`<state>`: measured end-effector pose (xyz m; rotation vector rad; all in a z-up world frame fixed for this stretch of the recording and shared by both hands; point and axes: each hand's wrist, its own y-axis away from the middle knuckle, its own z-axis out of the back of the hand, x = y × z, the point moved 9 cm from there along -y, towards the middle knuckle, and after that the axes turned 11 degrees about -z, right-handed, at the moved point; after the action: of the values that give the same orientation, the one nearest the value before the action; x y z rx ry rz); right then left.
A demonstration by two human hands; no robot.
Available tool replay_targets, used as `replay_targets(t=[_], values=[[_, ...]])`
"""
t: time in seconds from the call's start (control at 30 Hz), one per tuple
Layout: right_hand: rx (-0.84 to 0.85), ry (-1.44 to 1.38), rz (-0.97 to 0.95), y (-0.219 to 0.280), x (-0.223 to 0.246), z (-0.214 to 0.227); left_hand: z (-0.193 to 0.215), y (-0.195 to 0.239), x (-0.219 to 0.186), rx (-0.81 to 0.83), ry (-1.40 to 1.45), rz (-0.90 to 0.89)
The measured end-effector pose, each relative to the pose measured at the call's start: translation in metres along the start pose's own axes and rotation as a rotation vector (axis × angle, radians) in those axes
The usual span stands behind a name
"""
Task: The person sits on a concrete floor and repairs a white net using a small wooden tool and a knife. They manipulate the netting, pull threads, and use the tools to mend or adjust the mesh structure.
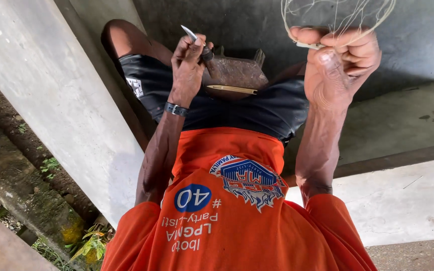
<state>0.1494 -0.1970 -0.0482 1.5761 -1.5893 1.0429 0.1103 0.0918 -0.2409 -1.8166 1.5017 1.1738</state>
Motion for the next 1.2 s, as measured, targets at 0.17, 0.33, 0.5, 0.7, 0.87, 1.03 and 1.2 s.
replay_targets(t=[0.17, 0.33, 0.5, 0.7, 0.87, 1.03, 1.2], values=[[-0.054, -0.143, -0.134, 0.013, -0.025, 0.031, 0.04, 0.017, 0.079, -0.13, 0.089, 0.151], [0.01, -0.271, -0.162, 0.021, -0.044, 0.033, 0.038, 0.038, 0.113, -0.142, -0.025, 0.316], [0.065, -0.498, -0.116, 0.025, -0.061, 0.002, 0.073, 0.078, 0.149, -0.179, -0.39, 0.659], [0.108, -0.61, -0.175, 0.03, -0.106, -0.014, 0.042, 0.069, 0.076, 0.148, -0.752, 0.634], [0.117, -0.628, -0.204, 0.036, -0.104, -0.036, -0.104, 0.025, -0.047, 0.358, -0.087, 0.292], [0.076, -0.507, -0.155, 0.043, -0.09, -0.029, -0.179, -0.01, -0.101, 0.503, 0.444, 0.147], [-0.205, -0.359, -0.075, 0.031, -0.074, 0.008, -0.141, -0.005, -0.109, 0.322, 0.555, 0.088]])
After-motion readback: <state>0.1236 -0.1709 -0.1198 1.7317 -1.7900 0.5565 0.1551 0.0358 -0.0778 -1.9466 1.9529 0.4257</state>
